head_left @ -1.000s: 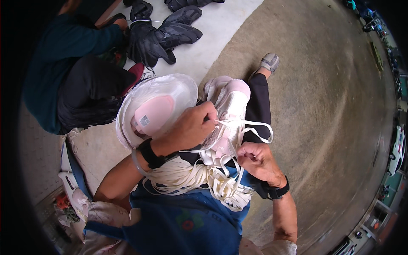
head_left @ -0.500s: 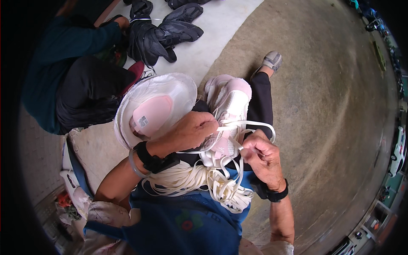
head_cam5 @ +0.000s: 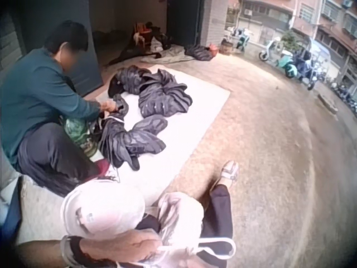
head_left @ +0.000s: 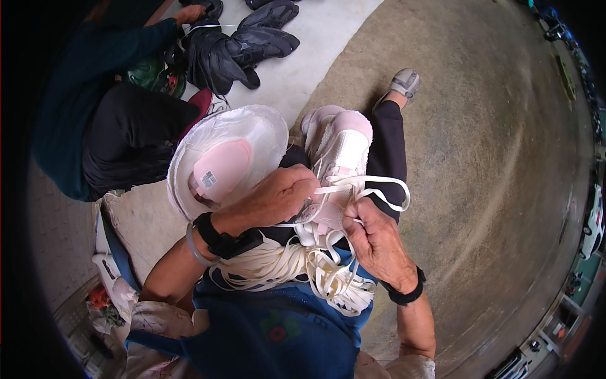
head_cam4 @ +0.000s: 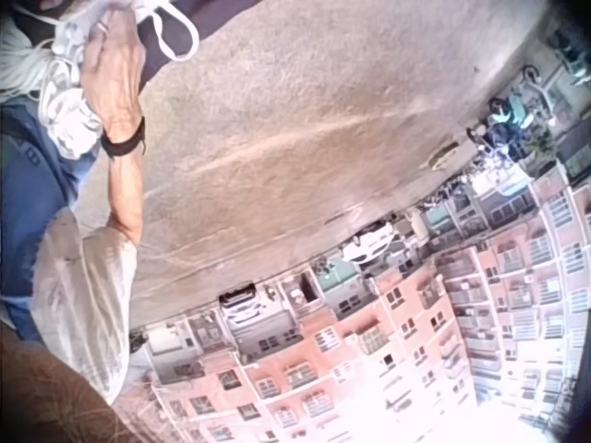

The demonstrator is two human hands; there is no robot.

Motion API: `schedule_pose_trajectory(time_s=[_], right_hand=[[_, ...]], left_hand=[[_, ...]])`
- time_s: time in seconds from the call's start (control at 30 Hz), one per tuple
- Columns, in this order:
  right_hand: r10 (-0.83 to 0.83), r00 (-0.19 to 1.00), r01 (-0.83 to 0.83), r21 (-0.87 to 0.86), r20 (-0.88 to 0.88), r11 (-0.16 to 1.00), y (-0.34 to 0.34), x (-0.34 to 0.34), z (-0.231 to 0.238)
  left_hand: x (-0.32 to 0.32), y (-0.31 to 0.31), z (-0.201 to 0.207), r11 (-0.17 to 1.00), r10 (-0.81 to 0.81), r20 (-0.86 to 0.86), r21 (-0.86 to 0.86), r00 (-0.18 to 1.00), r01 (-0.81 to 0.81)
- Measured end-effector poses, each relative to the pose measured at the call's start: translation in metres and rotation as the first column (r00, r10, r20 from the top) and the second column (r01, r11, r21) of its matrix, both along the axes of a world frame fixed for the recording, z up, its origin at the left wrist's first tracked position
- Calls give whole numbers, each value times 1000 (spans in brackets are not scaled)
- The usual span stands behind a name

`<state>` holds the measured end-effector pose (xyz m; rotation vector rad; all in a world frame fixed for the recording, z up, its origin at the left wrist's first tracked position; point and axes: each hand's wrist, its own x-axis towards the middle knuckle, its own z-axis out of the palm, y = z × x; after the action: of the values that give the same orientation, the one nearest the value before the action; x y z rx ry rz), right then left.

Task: The recorder is threading white laces through the eyelets of pink and white sneakers.

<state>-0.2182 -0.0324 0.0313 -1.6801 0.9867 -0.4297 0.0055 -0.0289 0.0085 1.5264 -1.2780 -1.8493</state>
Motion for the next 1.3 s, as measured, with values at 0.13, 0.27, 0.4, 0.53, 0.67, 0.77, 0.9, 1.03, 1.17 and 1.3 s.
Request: schedule_pose_trajectory(time_s=[0.13,0.27,0.4,0.53,0.67,0.77,0.9,1.03,1.17,1.3], right_hand=[[-26,1000,26,69,-4,997,-5,-5,6],[-81,996,79,95,24,992,-9,-18,11],[-172,980,147,224,99,964,-5,-39,16],[-184,968,134,270,171,954,1,-45,25],[-64,974,18,209,216,978,5,-50,33],[-37,961,-30,238,273,971,9,-54,38],[221,954,-257,175,202,950,17,-41,40],[258,944,-298,200,203,933,26,-59,56],[322,931,-357,248,173,900,30,-51,50],[227,963,-242,90,148,966,23,-37,34]], left_hand=[[2,1,-10,992,13,-91,-121,996,-24],[-4,1,-5,996,47,-48,-75,998,-50],[-5,2,-11,996,36,-29,-78,999,-38],[-4,-1,-8,996,82,-47,30,996,-80],[-7,-4,-4,990,108,-113,107,988,-96],[-14,2,-6,988,145,-75,65,987,-140],[-18,7,-6,988,154,-29,-1,988,-154],[-18,9,-8,973,228,-39,57,973,-225],[-15,13,-11,984,170,25,-51,985,-168],[-3,29,3,941,-128,266,-271,955,201]])
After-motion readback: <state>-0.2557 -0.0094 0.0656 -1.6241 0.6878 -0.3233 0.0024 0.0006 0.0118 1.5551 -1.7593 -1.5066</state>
